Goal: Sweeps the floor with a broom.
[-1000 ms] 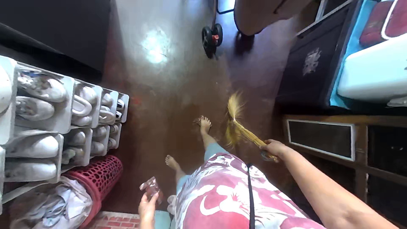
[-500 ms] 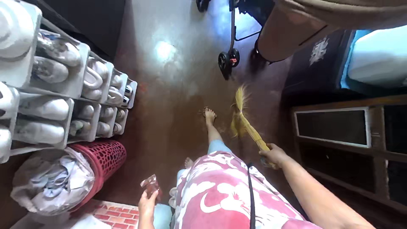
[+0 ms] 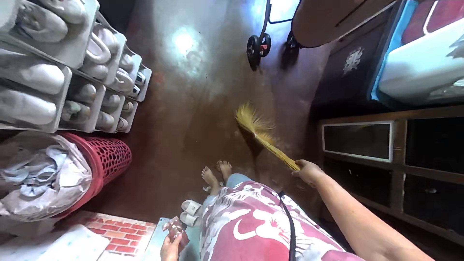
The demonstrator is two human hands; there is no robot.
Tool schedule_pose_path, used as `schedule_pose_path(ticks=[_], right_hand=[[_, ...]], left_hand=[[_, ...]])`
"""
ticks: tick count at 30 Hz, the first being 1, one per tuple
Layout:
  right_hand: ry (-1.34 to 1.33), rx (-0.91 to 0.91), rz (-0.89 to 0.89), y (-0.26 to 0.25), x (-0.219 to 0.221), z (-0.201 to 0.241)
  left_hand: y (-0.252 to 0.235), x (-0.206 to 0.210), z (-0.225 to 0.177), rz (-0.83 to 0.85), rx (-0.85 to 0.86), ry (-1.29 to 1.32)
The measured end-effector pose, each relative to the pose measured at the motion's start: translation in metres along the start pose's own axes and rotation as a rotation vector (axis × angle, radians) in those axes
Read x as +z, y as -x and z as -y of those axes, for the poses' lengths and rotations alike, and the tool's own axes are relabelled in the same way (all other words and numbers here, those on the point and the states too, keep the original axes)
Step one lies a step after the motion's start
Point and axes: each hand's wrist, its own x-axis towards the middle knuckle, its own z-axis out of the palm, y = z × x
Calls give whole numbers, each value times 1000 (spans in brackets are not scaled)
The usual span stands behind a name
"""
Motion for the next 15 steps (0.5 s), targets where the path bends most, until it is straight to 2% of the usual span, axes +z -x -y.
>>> schedule_pose_path(ticks=[3, 6, 11, 15], right_hand=[[-80, 47, -53, -21, -4, -12], [-118, 76, -95, -64, -23, -26], [-138, 88, -38, -112, -75, -3], [-68, 34, 99, -148, -126, 24]], left_hand=[[0, 9, -17, -5, 11, -28], [-7, 24, -45, -51, 54, -16], [-12, 63, -115, -115, 124, 55], [19, 112, -161, -179, 119, 140]])
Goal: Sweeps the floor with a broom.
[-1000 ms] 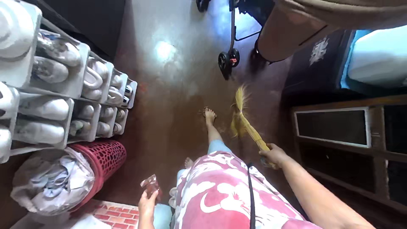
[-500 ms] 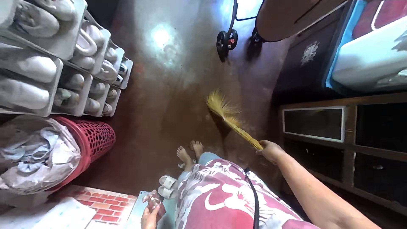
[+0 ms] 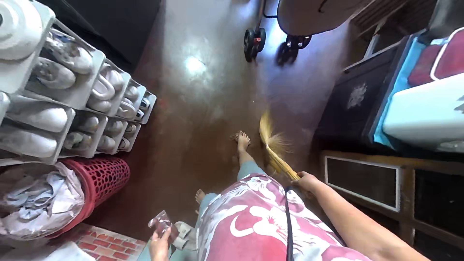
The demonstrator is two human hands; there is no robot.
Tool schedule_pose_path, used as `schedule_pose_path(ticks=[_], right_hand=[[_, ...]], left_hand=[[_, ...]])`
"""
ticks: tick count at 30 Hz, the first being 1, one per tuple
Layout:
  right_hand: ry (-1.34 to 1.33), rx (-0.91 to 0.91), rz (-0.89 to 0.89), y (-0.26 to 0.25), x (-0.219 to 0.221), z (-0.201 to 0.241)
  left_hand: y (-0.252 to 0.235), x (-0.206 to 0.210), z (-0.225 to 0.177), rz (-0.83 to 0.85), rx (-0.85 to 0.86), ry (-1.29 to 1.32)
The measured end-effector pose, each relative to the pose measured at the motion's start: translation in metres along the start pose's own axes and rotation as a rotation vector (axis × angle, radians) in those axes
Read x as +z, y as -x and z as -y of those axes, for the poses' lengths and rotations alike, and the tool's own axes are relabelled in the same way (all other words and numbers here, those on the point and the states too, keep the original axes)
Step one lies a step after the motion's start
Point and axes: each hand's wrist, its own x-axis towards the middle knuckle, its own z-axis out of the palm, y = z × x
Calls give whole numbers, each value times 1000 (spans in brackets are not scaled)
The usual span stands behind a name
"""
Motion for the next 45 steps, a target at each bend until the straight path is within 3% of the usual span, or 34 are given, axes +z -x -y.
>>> schedule_pose_path(ticks=[5, 8, 12, 16, 18, 22, 28, 35, 40, 45], right_hand=[[174, -37, 84, -9, -81, 35], [146, -23, 93, 2, -100, 37], [30, 18, 110, -8, -59, -10], [-199, 16, 13, -19, 44, -82], [-217, 19, -44, -5, 87, -104], [-116, 33, -34, 44, 131, -123], [30, 62, -34, 56, 136, -144], [27, 53, -14, 88, 119, -108], [-61, 51, -79, 55, 103, -138], [-101, 84, -68, -4, 83, -163]], left_hand=[[44, 42, -28, 87, 25, -138], [52, 49, -40, 107, 40, -188], [30, 37, -40, 140, 97, -246], [-5, 8, -27, 109, 173, -239], [-16, -10, -17, 118, 194, -226], [-23, -46, 14, 180, 172, -289], [-22, -74, 84, 203, 97, -300], [4, -89, 133, 209, -21, -246], [3, -71, 109, 163, -18, -231], [-1, -22, 45, 154, 92, -235]])
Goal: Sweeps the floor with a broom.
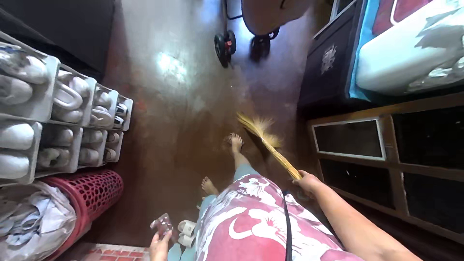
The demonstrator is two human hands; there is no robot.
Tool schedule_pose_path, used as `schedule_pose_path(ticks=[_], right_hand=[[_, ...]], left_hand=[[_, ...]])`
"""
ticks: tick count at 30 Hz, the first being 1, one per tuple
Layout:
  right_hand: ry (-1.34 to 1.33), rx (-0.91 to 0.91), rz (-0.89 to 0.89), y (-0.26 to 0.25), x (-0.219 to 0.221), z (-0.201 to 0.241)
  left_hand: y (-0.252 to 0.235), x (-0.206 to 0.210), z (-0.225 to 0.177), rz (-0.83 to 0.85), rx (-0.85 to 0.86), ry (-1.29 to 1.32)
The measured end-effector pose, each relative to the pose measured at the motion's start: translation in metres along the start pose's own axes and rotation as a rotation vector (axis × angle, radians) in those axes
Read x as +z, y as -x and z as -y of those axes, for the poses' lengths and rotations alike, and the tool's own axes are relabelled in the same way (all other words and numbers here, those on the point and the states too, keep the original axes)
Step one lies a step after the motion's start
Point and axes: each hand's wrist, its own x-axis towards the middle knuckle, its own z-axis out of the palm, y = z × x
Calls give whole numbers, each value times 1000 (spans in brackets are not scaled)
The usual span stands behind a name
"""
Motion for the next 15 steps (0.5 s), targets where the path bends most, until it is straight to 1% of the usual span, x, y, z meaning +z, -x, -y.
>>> schedule_pose_path(ticks=[2, 5, 7, 9, 11, 13, 15], right_hand=[[9, 2, 67, -11, -24, 13], [66, -14, 173, -15, -71, 43], [134, -28, 237, -11, -106, 64], [193, -44, 267, -20, -136, 78], [180, -48, 284, -12, -161, 97], [141, -51, 281, -6, -170, 99], [101, -47, 263, -6, -162, 87]], left_hand=[[2, 21, -34, -32, 28, 31], [19, 57, -86, -63, 62, 54], [33, 81, -106, -47, 72, 51], [47, 105, -121, -10, 83, 23], [59, 122, -133, 29, 91, -16], [68, 128, -130, 63, 89, -50], [71, 126, -118, 90, 89, -73]])
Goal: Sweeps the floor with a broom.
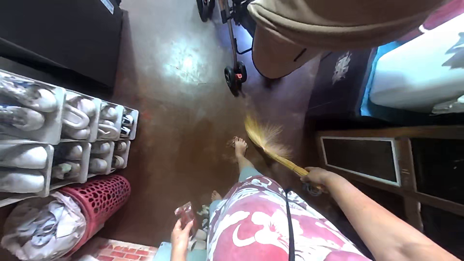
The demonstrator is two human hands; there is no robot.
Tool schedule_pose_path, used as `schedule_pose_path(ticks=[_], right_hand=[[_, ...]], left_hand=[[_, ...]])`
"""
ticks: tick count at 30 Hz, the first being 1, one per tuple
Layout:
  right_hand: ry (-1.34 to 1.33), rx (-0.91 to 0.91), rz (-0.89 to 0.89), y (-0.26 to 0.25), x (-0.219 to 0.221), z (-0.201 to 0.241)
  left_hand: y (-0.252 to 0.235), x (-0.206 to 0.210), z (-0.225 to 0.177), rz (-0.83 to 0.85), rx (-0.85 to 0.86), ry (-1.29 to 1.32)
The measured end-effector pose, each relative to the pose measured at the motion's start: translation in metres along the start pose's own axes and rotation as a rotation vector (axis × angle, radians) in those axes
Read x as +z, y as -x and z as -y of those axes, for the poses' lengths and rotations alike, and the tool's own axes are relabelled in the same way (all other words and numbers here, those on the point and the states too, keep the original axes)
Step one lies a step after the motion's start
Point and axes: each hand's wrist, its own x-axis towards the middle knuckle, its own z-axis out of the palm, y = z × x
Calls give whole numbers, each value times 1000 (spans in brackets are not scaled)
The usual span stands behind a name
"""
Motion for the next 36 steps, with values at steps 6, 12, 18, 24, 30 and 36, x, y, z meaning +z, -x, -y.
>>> schedule_pose_path(ticks=[6, 12, 18, 24, 30, 36], right_hand=[[-108, -4, -74, -33, 108, -73], [-89, 20, -202, -24, 209, -129], [-29, 40, -216, -1, 208, -139], [42, 43, -227, -19, 206, -141], [-83, 12, -290, -31, 184, -157], [-160, 25, -138, -38, 111, -144]], left_hand=[[-16, -34, 56, -55, 56, -48], [-7, -76, 140, -44, 54, -39], [16, -85, 234, -24, -88, 15], [60, -75, 278, -13, -272, 2], [41, -66, 233, -35, -233, -16], [-8, -35, 122, -126, -11, 76]])
